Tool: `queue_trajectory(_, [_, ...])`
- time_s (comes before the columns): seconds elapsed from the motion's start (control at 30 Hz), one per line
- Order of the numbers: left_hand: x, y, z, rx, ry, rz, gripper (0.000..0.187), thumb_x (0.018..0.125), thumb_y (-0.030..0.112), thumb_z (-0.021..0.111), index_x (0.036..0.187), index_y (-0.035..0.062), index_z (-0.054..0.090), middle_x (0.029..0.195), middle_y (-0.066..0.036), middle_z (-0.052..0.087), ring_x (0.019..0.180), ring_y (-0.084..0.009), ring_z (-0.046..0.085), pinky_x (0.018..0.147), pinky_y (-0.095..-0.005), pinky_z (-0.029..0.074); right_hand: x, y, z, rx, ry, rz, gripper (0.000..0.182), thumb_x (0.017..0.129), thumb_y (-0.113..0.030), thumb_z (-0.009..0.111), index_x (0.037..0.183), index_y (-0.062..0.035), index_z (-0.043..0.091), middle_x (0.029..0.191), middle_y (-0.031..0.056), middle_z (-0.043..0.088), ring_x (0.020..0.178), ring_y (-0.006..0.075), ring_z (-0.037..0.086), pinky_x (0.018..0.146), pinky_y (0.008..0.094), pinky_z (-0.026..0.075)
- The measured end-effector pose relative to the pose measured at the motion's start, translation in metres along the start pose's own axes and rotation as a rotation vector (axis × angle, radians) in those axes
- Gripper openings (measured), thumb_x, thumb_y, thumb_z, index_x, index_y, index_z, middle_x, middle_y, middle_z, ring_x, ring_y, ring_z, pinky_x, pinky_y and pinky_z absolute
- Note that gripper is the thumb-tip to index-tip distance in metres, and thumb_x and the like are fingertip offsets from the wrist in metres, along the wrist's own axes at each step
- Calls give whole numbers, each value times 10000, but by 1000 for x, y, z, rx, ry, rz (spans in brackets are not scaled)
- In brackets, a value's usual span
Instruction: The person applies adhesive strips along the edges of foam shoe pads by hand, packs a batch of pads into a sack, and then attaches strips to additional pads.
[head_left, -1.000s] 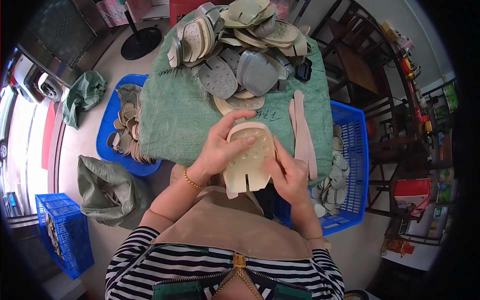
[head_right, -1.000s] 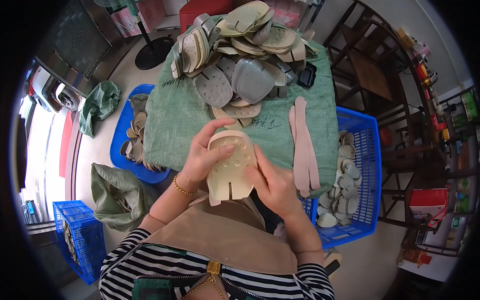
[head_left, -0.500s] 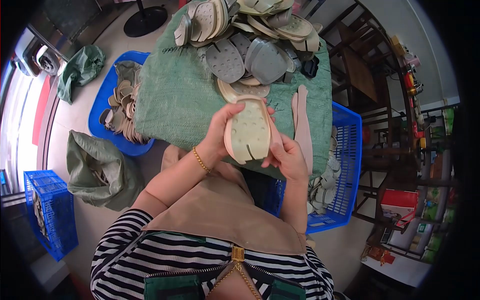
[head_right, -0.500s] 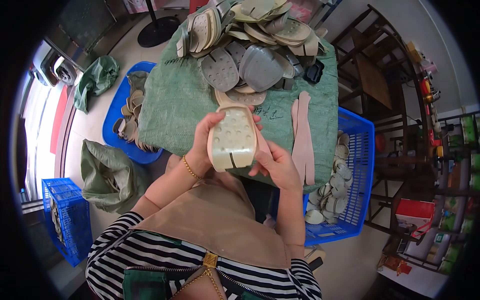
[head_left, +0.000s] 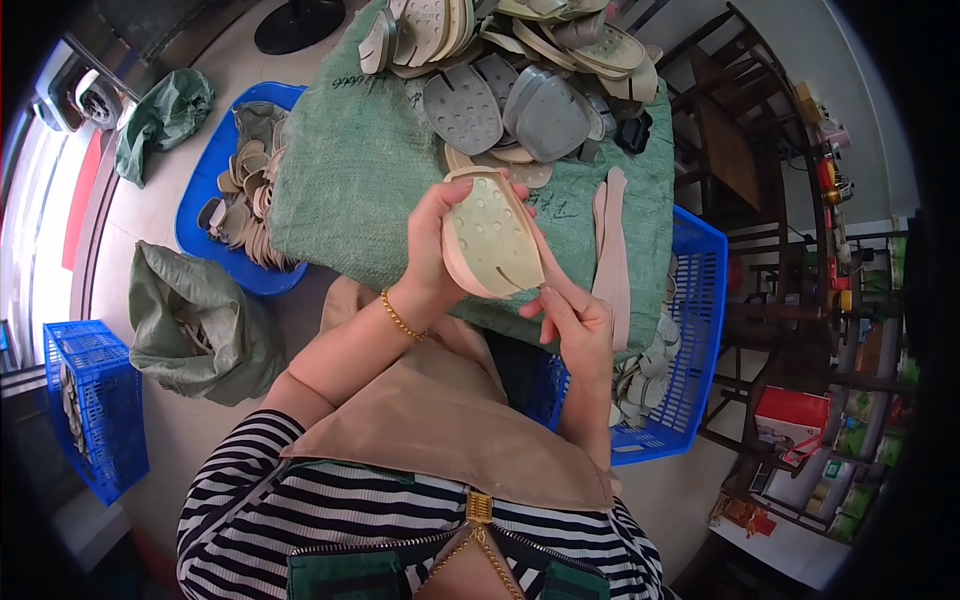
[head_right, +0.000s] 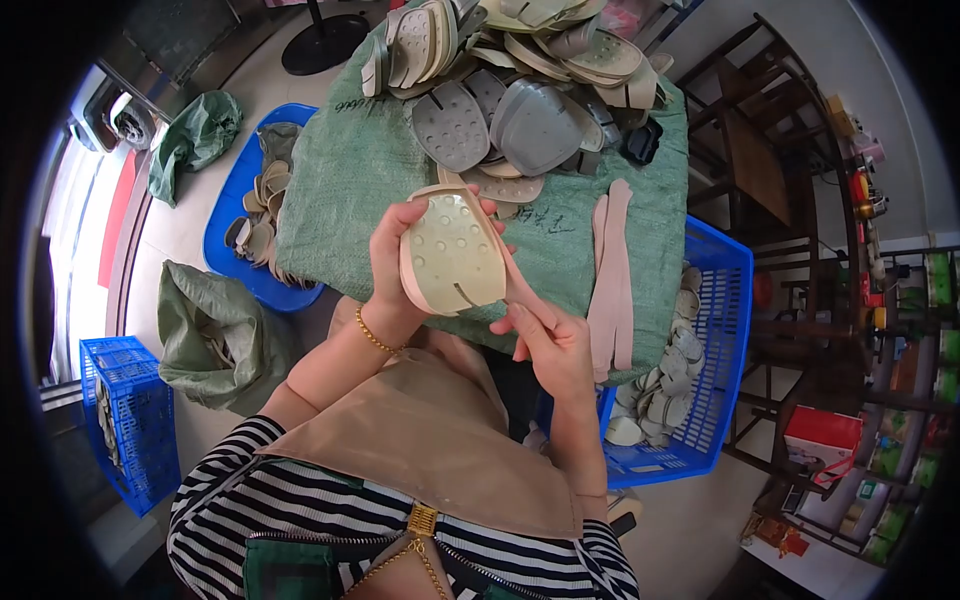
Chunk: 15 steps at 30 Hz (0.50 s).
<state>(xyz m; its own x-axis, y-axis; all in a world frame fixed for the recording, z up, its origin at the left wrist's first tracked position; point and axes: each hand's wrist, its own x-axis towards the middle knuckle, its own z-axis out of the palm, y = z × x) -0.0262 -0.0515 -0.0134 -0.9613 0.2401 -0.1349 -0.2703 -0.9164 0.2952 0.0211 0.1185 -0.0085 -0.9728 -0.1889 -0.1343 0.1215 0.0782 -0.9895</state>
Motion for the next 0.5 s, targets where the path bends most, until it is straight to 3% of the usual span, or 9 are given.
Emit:
queue_trajectory(0.2, [-8, -7, 4, 256, -88, 238, 514, 755, 223, 446, 1206, 5, 334, 1085, -141, 474, 998, -252, 478, 844, -379, 418, 0, 0, 4, 99, -22, 16, 264, 864, -99, 494, 1109, -27, 561, 698, 40, 619, 449, 28, 430, 422, 156, 347])
queue_trajectory(0.33, [-5, -16, -3, 262, -96, 327, 536, 755, 203, 452, 1234, 14, 303, 1095, -132, 463, 1001, -236, 469, 855, -364, 406, -1, -4, 14, 74, 30, 34, 275, 871, -105, 487, 1127, -23, 547, 699, 16, 599, 474, 24, 433, 435, 153, 350])
queue_trajectory(0.4, [-5, -18, -8, 519, -209, 473, 565, 755, 191, 487, 1252, 21, 278, 1112, -120, 444, 1016, -217, 450, 870, -347, 387, -1, -3, 17, 256, 28, 56, 343, 877, -38, 419, 1218, -18, 453, 849, 20, 595, 543, 25, 445, 450, 151, 367])
queue_trajectory(0.5, [-3, -10, -10, 687, -315, 465, 602, 751, 193, 529, 1263, 22, 263, 1130, -113, 427, 1031, -201, 431, 886, -336, 368, -2, 4, 21, 358, 93, 85, 269, 869, -89, 474, 1112, 16, 522, 813, 19, 579, 587, 36, 472, 503, 169, 381])
